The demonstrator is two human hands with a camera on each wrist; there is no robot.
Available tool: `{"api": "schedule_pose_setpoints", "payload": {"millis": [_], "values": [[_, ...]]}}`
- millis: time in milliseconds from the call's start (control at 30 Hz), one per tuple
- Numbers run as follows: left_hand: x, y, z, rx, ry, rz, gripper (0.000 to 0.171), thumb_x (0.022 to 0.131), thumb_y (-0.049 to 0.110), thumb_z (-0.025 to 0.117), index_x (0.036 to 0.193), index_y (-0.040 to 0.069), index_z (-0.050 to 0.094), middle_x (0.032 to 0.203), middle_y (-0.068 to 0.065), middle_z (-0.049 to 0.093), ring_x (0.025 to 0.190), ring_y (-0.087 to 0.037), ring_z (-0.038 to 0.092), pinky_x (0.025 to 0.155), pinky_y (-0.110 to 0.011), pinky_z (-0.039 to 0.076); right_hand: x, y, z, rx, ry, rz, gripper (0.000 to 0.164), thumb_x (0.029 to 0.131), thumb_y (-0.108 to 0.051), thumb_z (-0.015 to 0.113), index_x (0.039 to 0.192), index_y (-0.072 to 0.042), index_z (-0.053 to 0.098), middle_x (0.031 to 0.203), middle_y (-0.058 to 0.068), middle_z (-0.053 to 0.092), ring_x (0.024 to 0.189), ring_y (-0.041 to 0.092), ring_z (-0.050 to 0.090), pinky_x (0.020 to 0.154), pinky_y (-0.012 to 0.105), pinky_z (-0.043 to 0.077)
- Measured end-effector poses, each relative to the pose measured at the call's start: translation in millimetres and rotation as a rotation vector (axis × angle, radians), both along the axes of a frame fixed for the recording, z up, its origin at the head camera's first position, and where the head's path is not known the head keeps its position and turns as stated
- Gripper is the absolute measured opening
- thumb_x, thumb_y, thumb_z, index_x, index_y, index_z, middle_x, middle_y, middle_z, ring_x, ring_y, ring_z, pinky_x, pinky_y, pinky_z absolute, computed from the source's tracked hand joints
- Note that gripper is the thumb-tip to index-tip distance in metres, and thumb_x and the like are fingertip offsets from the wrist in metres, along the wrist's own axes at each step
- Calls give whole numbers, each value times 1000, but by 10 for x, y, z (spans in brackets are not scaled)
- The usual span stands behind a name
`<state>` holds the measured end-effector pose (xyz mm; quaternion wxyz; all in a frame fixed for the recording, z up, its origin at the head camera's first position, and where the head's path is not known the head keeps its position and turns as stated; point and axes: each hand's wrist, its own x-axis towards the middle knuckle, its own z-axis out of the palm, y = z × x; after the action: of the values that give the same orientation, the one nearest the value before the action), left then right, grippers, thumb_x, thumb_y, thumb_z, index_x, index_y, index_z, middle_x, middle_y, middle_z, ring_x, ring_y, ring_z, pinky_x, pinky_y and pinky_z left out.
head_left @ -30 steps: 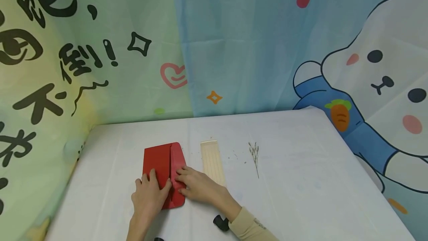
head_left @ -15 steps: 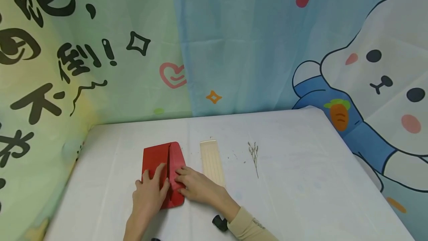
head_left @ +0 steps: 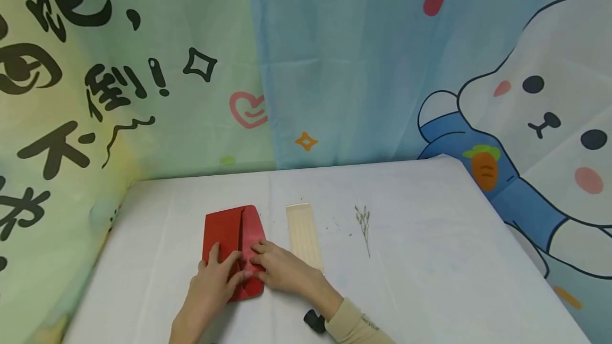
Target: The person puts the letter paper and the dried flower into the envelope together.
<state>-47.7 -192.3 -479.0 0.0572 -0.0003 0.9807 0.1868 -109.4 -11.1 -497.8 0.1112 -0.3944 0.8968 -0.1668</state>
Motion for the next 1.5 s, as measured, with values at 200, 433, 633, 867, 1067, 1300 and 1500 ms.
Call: {"api": "schedule_pose_setpoints", "payload": {"millis": [200,433,633,867,1067,1300,1500], "values": [[-5,-80,59,64,-96,-17,82,66,48,94,135,21,61,152,-33,38,120,-59,48,75,-65,57,8,0,-8,0,-14,-10,37,97,-20,71,133,-11,69,152,8,56,148,28,44,117,35,41],[-14,-62,48,45,-82,-36,80,63,43,97,130,21,62,151,-33,40,116,-57,51,73,-63,58,17,23,-16,-9,-13,-13,37,97,-19,71,133,-10,69,152,9,56,148,29,44,117,35,41],[-20,-60,31,35,-83,-34,80,63,44,97,131,21,61,152,-33,40,118,-60,50,76,-66,56,27,30,-22,-12,-6,-18,37,97,-18,71,133,-10,70,151,9,57,148,29,45,117,35,41],[-24,-59,29,25,-69,-32,75,64,41,97,127,21,62,152,-34,41,114,-57,53,74,-63,57,15,22,-10,-16,12,-24,38,97,-20,72,134,-11,69,151,8,57,147,28,46,114,36,45],[-25,-69,12,45,-65,-41,75,64,39,97,126,20,61,152,-36,40,114,-57,52,74,-63,57,16,29,-8,-52,22,-29,33,97,-18,71,129,-11,71,147,9,60,143,27,51,113,35,46],[-28,-61,17,52,-76,-40,74,64,38,97,125,20,61,152,-37,39,112,-58,51,73,-62,57,37,74,4,-132,63,-37,30,96,-17,72,125,-12,73,139,8,65,131,22,59,108,32,50],[-14,-61,23,60,-63,-33,72,63,37,98,123,21,62,151,-36,41,112,-56,52,73,-59,58,56,164,-10,-189,179,-138,35,94,-22,75,127,-11,69,131,6,68,122,21,61,106,36,51]]}}
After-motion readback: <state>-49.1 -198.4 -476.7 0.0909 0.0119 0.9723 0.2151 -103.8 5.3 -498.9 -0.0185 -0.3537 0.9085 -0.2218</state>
